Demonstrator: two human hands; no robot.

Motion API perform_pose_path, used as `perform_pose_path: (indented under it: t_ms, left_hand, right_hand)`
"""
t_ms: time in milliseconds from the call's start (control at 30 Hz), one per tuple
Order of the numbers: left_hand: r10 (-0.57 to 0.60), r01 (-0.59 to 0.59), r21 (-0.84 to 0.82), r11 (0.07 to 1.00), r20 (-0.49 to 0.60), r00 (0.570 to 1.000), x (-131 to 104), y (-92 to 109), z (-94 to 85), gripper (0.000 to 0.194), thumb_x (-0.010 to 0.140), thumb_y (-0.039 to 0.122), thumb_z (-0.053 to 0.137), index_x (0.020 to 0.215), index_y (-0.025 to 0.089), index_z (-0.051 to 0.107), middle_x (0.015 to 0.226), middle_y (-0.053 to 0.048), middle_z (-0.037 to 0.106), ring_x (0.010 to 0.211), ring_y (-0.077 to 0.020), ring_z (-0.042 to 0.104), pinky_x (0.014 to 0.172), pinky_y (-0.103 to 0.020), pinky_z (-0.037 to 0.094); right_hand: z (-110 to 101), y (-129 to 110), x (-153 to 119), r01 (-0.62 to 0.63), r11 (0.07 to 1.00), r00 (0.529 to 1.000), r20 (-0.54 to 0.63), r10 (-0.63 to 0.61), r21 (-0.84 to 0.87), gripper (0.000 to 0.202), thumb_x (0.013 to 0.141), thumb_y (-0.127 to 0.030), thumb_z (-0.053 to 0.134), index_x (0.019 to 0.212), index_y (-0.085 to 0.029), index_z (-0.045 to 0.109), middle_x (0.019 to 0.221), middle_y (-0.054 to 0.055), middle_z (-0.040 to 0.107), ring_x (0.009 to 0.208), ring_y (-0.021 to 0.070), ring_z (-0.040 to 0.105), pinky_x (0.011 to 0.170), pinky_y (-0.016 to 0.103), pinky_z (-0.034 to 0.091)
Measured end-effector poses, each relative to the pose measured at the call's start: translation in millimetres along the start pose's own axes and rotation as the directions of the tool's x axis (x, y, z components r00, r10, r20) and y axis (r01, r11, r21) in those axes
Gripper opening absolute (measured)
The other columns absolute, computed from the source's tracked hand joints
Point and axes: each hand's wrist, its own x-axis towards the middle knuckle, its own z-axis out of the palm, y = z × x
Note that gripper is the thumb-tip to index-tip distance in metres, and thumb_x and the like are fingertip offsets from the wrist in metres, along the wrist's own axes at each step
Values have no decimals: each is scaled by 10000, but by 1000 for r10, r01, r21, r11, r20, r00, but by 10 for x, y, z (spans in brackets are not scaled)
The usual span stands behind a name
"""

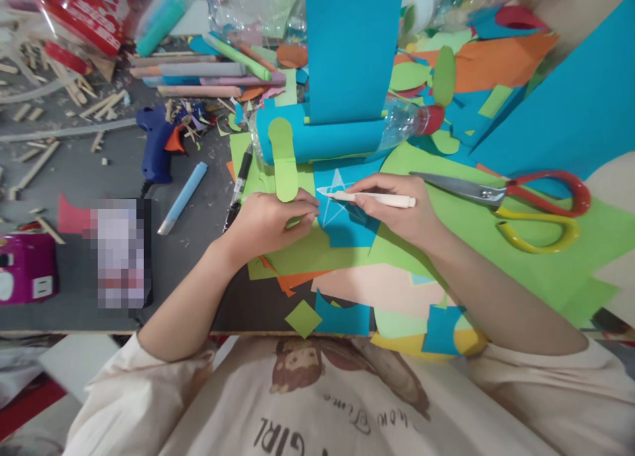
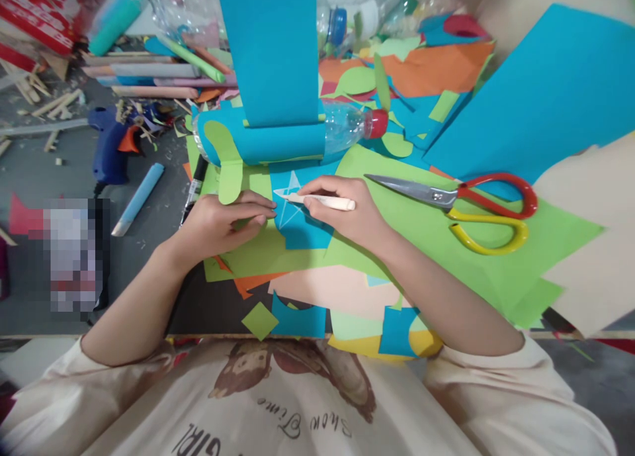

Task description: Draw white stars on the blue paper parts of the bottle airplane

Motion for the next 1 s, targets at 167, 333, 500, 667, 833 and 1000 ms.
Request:
perform_pose_path:
  t_ms: [167,333,500,667,833,1000]
  left_hand:
    - [-41,41,8,999,40,998,-7,5,-6,284,977,258,456,913,184,723,1021,-35,784,652,-120,713,496,-226,394]
    - [-27,26,15,1000,25,999,1,5,-8,286,979,253,453,902,178,719,1016,-37,785,583,-105,680,477,-234,373]
    - [-25,24,6,1000,25,999,4,5,-7,282,979,250,453,916,179,719,1024,-40,783,683,-133,720,522,-233,416]
    - [-41,41,-2,999,51,998,1,3,-10,294,984,259,444,930,188,723,1040,-42,780,667,-129,714,521,-234,418]
    - [-71,71,-3,997,61,996,-17,-9,2,245,949,242,492,933,214,735,1032,-31,779,668,-121,702,535,-213,430]
    - [-80,80,0,997,66,995,-14,-4,0,239,936,238,502,940,220,740,1037,-24,778,651,-112,692,546,-206,437]
  right_hand:
    - [-1,17,1,1,1000,997,-78,-1,6,178,840,-368,668,832,-205,741,670,16,685,553,126,539,472,264,385]
    - [11,1,3,-17,1000,998,-67,17,-12,185,835,-384,674,837,-212,742,664,13,683,542,122,525,460,264,370]
    - [9,-15,6,-14,1000,998,-59,14,9,160,823,-345,659,806,-205,735,638,4,672,514,109,505,447,256,352]
    - [0,-10,4,1,999,1000,-15,0,38,128,811,-286,657,798,-188,739,625,4,660,509,109,508,457,260,359]
    - [-6,-18,4,-17,999,999,-30,18,43,127,803,-283,650,784,-197,742,618,1,661,501,102,489,446,256,332]
    - [-12,-6,11,-16,998,999,-29,17,58,152,793,-328,655,777,-200,736,613,-4,660,507,102,486,448,249,332]
